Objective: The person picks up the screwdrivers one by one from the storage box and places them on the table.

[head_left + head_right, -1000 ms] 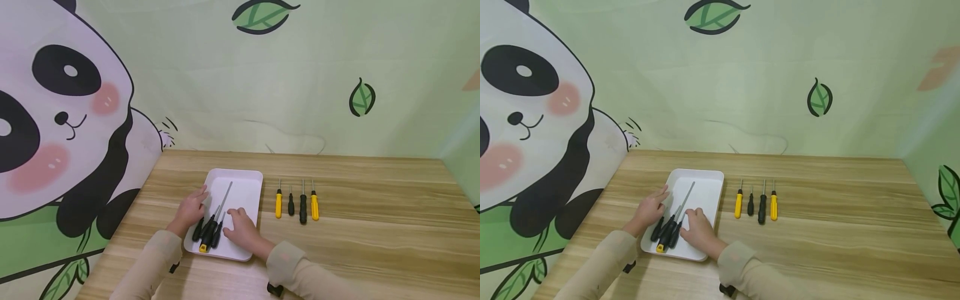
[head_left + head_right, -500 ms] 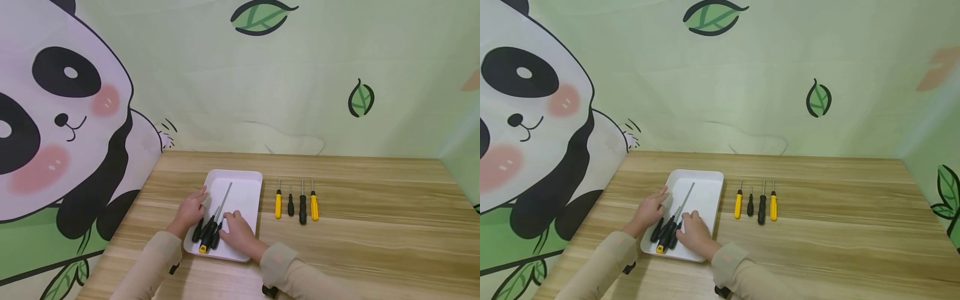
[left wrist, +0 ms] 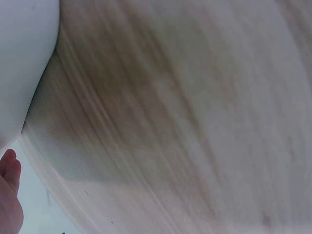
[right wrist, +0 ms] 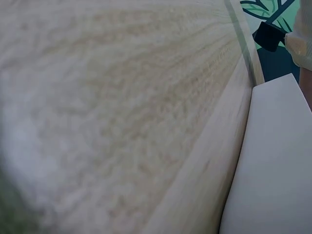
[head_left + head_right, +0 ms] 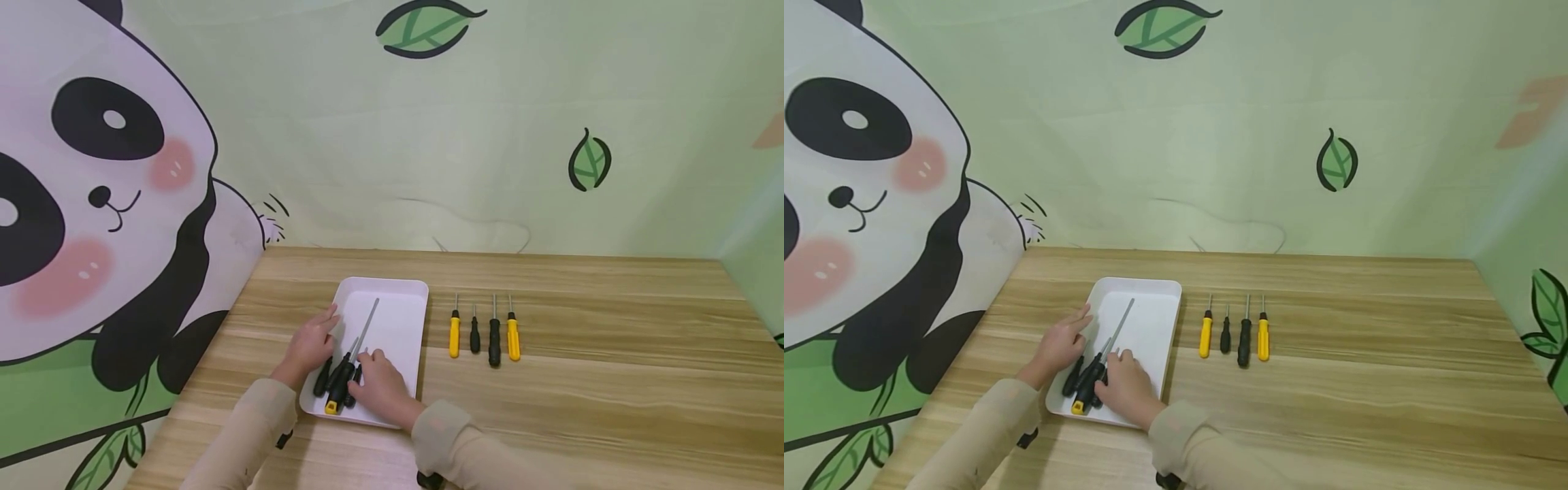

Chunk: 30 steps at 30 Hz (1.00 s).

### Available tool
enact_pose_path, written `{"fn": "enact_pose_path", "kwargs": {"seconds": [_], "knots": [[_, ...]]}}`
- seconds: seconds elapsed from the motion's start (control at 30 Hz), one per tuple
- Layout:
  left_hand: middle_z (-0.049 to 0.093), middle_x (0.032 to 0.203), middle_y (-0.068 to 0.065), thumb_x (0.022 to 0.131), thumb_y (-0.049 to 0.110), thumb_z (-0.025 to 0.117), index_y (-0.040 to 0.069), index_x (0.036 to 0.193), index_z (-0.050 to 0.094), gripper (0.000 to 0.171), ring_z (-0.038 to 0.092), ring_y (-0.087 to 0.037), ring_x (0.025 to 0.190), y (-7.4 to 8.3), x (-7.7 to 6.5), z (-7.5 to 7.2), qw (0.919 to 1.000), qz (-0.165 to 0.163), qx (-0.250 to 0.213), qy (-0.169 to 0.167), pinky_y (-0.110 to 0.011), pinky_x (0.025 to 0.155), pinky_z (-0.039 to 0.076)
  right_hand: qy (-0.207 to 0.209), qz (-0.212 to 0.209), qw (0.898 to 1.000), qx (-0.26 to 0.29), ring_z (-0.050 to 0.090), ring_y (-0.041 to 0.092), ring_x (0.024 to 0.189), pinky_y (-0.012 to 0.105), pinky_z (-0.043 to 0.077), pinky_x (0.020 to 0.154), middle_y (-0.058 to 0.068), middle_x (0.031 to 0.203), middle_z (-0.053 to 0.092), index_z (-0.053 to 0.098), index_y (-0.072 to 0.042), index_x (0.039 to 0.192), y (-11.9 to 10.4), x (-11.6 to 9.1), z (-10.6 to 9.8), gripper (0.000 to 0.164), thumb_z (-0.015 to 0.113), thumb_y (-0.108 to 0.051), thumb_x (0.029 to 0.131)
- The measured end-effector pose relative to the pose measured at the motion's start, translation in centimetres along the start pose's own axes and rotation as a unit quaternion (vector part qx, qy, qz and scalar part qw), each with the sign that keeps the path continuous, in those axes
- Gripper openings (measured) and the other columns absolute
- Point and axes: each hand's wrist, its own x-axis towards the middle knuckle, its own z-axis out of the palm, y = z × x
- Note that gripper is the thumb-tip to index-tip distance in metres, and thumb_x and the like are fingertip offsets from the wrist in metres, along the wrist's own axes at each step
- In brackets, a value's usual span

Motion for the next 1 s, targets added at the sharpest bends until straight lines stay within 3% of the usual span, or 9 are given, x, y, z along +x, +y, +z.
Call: {"fn": "enact_pose_path", "kwargs": {"seconds": [0.47,1.0], "knots": [[0.048,0.132,-0.007,0.073,0.006,0.051,0.003,0.117,0.057,0.044,0.049,-0.027,0.116,0.1,-0.1,0.0,1.0,-0.001,0.006,0.002,-0.041,0.086,0.044,0.016,0.033,0.999,-0.031,0.049,0.014,0.067,0.026,0.038,0.049,0.007,0.084,0.051,0.058,-0.005,0.104,-0.8,0.0,0.6,0.04,0.063,-0.032,0.075],[0.048,0.132,-0.007,0.073,0.006,0.051,0.003,0.116,0.057,0.044,0.049,-0.027,0.116,0.0,0.0,0.0,1.0,0.0,0.001,0.006,-0.041,0.085,0.045,0.017,0.072,0.997,0.004,0.049,0.017,0.061,0.028,0.039,0.047,0.01,0.084,0.05,0.056,-0.001,0.102,-1.3,0.4,1.2,0.039,0.065,-0.025,0.072]]}}
